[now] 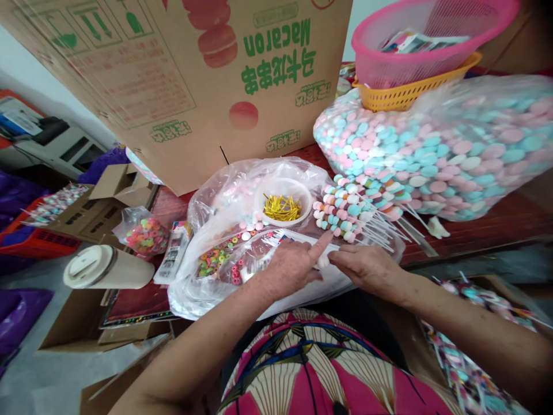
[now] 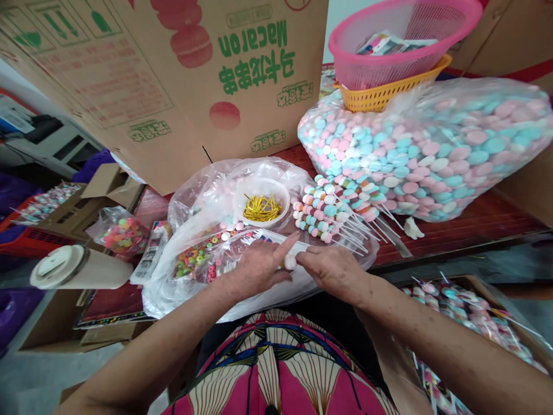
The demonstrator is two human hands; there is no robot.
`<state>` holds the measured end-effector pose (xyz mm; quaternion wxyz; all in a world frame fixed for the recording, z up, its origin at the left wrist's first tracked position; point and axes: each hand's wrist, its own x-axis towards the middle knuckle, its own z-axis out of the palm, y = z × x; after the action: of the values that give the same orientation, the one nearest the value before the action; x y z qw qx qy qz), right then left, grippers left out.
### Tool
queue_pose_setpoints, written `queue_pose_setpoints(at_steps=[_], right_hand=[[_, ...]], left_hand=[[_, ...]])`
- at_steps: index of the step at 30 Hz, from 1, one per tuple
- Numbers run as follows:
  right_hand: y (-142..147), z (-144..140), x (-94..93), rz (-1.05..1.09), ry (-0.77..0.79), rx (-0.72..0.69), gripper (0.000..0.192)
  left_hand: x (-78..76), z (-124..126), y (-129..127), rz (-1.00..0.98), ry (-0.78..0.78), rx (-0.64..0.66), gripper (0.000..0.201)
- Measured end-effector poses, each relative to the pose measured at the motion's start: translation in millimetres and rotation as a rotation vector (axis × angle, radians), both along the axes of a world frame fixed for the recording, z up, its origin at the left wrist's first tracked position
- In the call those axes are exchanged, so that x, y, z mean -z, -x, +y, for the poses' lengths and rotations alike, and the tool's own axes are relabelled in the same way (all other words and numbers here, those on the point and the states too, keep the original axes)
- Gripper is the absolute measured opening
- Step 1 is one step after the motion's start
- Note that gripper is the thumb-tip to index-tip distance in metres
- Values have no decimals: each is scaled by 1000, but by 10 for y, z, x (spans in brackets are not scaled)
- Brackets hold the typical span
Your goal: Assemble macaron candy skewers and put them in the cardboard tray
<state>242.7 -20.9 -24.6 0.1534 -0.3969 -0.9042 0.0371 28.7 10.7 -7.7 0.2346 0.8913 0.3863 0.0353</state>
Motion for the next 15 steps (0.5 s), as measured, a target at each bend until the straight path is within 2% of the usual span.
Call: queue_pose_setpoints(at_steps=[3, 4, 6, 8, 10, 12, 14, 15], right_hand=[[-50, 25, 93, 51, 9, 70, 22], [-63, 30, 113, 73, 9, 79, 22], [-70, 37, 136, 113, 14, 74, 23], [-58, 49, 137, 121, 28, 53, 24], [-47, 73, 114, 81, 66, 5, 23], [-45, 105, 69, 18, 95, -41, 21], [-47, 136, 15, -26, 35, -53, 21], [-44, 147, -10, -33, -45, -54, 22]], left_hand=[[-142, 125, 178, -72, 115, 38, 101], [-179, 175, 261, -50, 155, 37, 94], [-209, 250, 408, 34, 227, 38, 65], [-173, 264, 486, 84, 268, 26, 39], [-94, 221, 489, 105, 210, -35, 26], [-11, 152, 450, 142, 81, -114, 24], [39, 92, 406, 158, -6, -140, 25], [45, 72, 390, 147, -11, -130, 26]])
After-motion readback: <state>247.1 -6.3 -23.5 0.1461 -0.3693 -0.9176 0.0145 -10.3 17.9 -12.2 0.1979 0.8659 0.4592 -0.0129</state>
